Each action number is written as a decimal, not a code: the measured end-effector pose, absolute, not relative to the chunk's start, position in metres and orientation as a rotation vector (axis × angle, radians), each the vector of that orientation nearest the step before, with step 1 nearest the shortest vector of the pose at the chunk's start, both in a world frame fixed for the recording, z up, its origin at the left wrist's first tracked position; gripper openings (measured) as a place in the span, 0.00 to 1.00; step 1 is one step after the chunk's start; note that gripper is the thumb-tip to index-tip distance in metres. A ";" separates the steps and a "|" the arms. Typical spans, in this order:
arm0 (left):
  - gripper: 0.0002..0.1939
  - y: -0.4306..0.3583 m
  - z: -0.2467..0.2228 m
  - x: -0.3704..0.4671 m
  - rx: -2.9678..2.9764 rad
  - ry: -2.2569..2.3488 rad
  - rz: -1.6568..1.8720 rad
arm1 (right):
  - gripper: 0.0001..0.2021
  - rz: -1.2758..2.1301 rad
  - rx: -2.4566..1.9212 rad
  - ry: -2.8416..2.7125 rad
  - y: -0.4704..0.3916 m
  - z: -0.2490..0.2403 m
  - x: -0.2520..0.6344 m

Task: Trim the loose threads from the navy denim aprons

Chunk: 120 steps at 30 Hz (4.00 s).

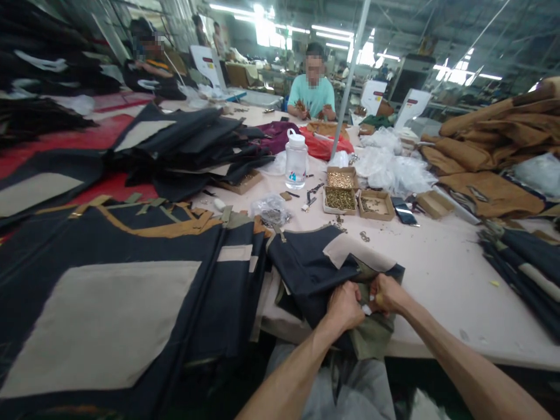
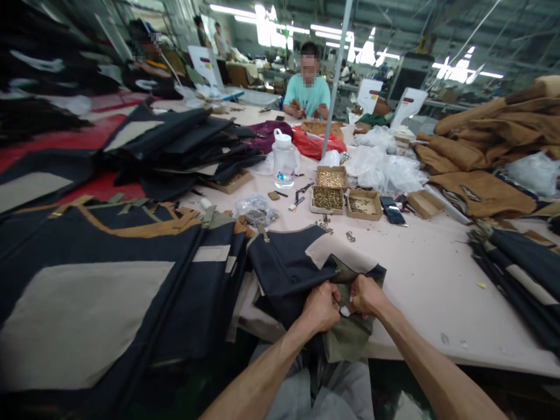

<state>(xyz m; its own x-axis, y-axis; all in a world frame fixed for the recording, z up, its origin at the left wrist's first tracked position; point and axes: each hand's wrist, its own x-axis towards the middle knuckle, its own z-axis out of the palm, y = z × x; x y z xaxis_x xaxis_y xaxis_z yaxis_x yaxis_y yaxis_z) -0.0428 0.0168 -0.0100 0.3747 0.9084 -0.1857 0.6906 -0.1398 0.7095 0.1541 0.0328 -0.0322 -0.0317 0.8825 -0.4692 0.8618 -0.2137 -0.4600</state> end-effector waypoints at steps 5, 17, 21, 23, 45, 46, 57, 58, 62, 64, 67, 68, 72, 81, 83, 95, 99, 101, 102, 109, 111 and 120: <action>0.10 0.018 -0.007 -0.042 1.911 1.387 0.379 | 0.06 1.151 -2.141 -1.890 0.026 -0.028 0.151; 0.16 0.019 -0.004 -0.038 1.992 1.259 0.306 | 0.08 0.579 -1.404 -1.721 -0.094 -0.042 0.150; 0.14 0.021 -0.001 -0.046 2.040 1.230 0.252 | 0.09 0.703 -1.400 -1.623 -0.095 -0.036 0.156; 0.11 0.019 0.000 -0.052 2.062 1.220 0.282 | 0.11 0.827 -1.400 -1.554 -0.089 -0.029 0.166; 0.11 0.017 -0.012 -0.065 1.858 1.141 0.517 | 0.08 0.414 -2.185 -1.669 0.173 -0.020 0.176; 0.11 0.018 -0.012 -0.066 1.851 1.140 0.515 | 0.07 0.413 -2.179 -1.675 0.174 -0.019 0.175; 0.18 0.032 -0.011 -0.060 1.577 0.874 0.581 | 0.07 0.168 -1.454 -1.477 0.020 0.016 0.158; 0.22 0.033 -0.010 -0.059 1.525 0.850 0.582 | 0.06 0.199 -1.425 -1.536 -0.002 0.015 0.152; 0.29 0.036 -0.007 -0.058 1.392 0.707 0.592 | 0.08 0.267 -1.377 -1.758 -0.058 0.000 0.128; 0.26 0.037 -0.007 -0.060 1.372 0.672 0.555 | 0.09 0.239 -1.374 -1.811 -0.067 -0.009 0.121; 0.27 0.038 -0.006 -0.063 1.362 0.675 0.515 | 0.10 0.186 -1.368 -1.788 -0.070 -0.019 0.117; 0.26 0.038 -0.007 -0.063 1.355 0.673 0.510 | 0.10 0.183 -1.360 -1.770 -0.070 -0.021 0.117; 0.28 0.037 -0.010 -0.063 1.288 0.651 0.510 | 0.10 0.213 -1.300 -1.710 -0.071 -0.024 0.118; 0.26 0.033 -0.013 -0.056 1.271 0.697 0.555 | 0.07 0.301 -1.239 -1.608 -0.070 -0.022 0.110; 0.25 0.033 -0.016 -0.056 1.281 0.710 0.585 | 0.07 0.342 -1.223 -1.563 -0.070 -0.025 0.108; 0.21 0.032 -0.031 -0.051 1.340 0.782 0.638 | 0.18 0.851 -1.424 -1.117 -0.051 -0.037 0.108; 0.18 0.032 -0.026 -0.053 1.396 0.794 0.649 | 0.19 0.928 -1.399 -1.037 -0.045 -0.043 0.109; 0.16 0.033 -0.025 -0.053 1.414 0.792 0.670 | 0.20 0.939 -1.388 -0.999 -0.046 -0.050 0.109; 0.15 0.034 -0.025 -0.053 1.408 0.785 0.685 | 0.20 0.923 -1.394 -1.001 -0.047 -0.053 0.109; 0.15 0.036 -0.032 -0.050 1.121 0.806 0.921 | 0.18 0.641 -1.489 -1.455 -0.054 -0.054 0.103; 0.17 0.036 -0.031 -0.049 1.058 0.826 0.935 | 0.17 0.562 -1.482 -1.532 -0.055 -0.052 0.100; 0.23 0.038 -0.023 -0.055 0.903 0.814 0.824 | 0.10 0.678 -1.388 -1.399 -0.055 -0.055 0.108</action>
<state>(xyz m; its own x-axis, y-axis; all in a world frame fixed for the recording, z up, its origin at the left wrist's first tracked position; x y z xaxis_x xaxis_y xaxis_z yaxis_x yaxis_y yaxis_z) -0.0554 0.0381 -0.0234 0.4417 0.8640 -0.2417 -0.2524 0.3782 0.8906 0.1079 -0.0555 -0.0550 0.1702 0.9499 0.2623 0.3833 0.1814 -0.9056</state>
